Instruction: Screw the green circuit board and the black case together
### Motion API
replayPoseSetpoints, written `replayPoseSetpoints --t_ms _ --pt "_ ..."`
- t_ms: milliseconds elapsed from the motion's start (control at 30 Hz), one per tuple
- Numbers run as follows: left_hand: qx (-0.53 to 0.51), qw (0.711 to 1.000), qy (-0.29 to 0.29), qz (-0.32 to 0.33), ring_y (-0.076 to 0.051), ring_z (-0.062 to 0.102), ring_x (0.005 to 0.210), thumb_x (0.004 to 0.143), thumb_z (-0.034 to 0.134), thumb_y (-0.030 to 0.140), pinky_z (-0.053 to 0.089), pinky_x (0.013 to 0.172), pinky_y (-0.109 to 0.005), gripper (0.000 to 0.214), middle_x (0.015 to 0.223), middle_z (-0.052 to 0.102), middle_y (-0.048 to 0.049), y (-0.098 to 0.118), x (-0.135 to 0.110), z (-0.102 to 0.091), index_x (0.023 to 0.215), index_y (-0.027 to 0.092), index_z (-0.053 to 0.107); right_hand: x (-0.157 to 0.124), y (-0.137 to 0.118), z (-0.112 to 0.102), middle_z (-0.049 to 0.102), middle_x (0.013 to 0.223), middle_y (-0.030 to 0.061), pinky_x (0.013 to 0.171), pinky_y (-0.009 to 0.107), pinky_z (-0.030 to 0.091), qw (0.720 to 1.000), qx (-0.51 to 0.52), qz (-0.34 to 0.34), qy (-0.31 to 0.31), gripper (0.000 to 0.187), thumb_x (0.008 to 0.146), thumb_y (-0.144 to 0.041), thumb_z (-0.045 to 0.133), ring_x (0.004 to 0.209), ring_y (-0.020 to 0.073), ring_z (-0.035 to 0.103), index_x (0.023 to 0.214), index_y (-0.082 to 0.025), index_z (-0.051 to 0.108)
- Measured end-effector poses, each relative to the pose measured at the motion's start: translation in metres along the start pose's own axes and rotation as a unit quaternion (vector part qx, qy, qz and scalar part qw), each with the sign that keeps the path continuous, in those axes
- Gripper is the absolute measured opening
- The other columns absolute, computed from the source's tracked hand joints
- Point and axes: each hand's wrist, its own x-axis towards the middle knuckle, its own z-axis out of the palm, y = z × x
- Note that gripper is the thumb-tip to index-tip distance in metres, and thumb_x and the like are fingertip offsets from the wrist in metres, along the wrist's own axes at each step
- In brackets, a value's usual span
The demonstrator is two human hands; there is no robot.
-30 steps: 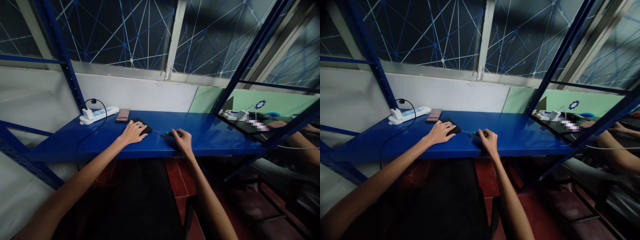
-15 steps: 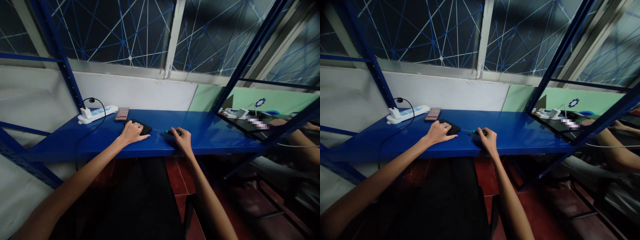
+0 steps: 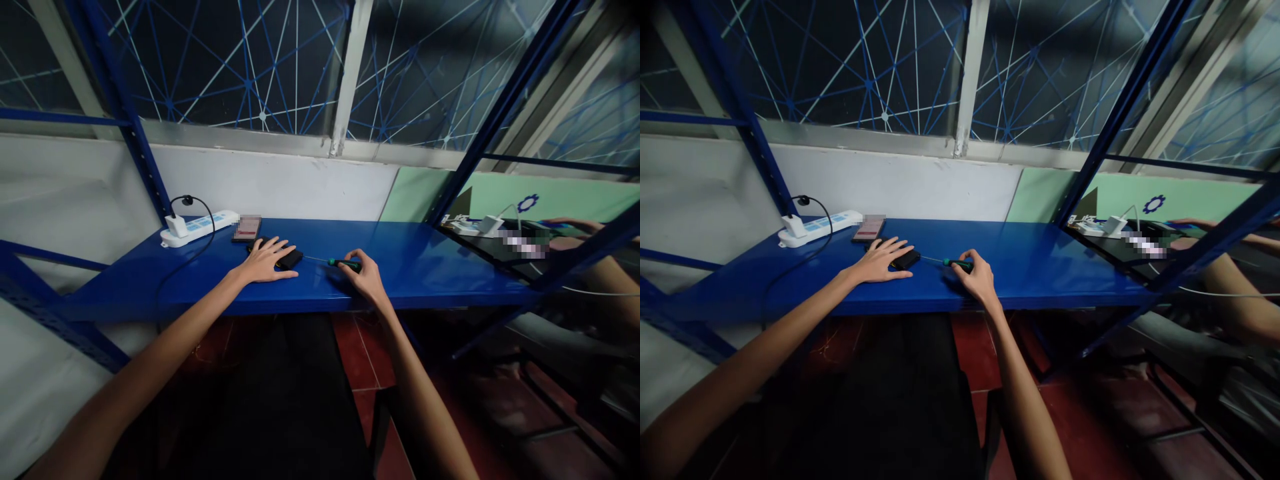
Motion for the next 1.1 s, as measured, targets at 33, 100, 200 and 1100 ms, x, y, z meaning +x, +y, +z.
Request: replayPoseSetpoints --t_ms 33,100,200,1100 --pt "-0.001 1.0 -0.014 -0.001 -0.04 0.034 0.139 0.085 0.038 0.079 0.023 0.109 -0.06 0.082 0.153 0.041 -0.0122 0.001 0.0 0.0 0.15 0.028 0.038 0.0 0.002 0.001 0.055 0.062 -0.0029 0.056 0.025 0.032 1.0 0.005 -0.008 -0.002 0.026 0.077 -0.048 0.064 0.056 0.014 0.044 0.083 -0.023 0.057" --pt "0.007 1.0 -0.021 -0.002 -0.039 0.035 0.138 0.088 0.033 0.077 0.022 0.109 -0.06 0.081 0.15 0.044 -0.0136 0.004 -0.001 -0.001 0.151 0.027 0.037 0.001 0.004 0.002 0.054 0.062 -0.0029 0.056 0.025 0.032 0.999 0.023 -0.022 0.001 0.031 0.079 -0.052 0.063 0.057 0.0133 0.044 0.08 -0.022 0.057" --pt "0.026 1.0 -0.008 0.0 -0.037 0.042 0.129 0.088 0.032 0.078 0.029 0.105 -0.055 0.08 0.139 0.053 -0.0161 0.008 -0.001 -0.005 0.147 0.025 0.045 0.0 0.001 0.003 0.047 0.057 -0.003 0.056 0.026 0.03 0.999 0.027 -0.036 0.014 0.042 0.084 -0.059 0.056 0.057 0.0122 0.041 0.069 -0.02 0.056" --pt "0.007 0.998 0.055 0.003 -0.032 0.057 0.104 0.073 0.046 0.087 0.041 0.09 -0.045 0.087 0.111 0.064 -0.0147 0.009 -0.002 -0.006 0.124 0.019 0.064 0.008 0.008 0.003 0.056 0.063 -0.0013 0.057 0.026 0.033 1.0 0.006 0.026 -0.005 0.046 0.073 -0.067 0.061 0.06 0.0154 0.047 0.079 -0.021 0.06"
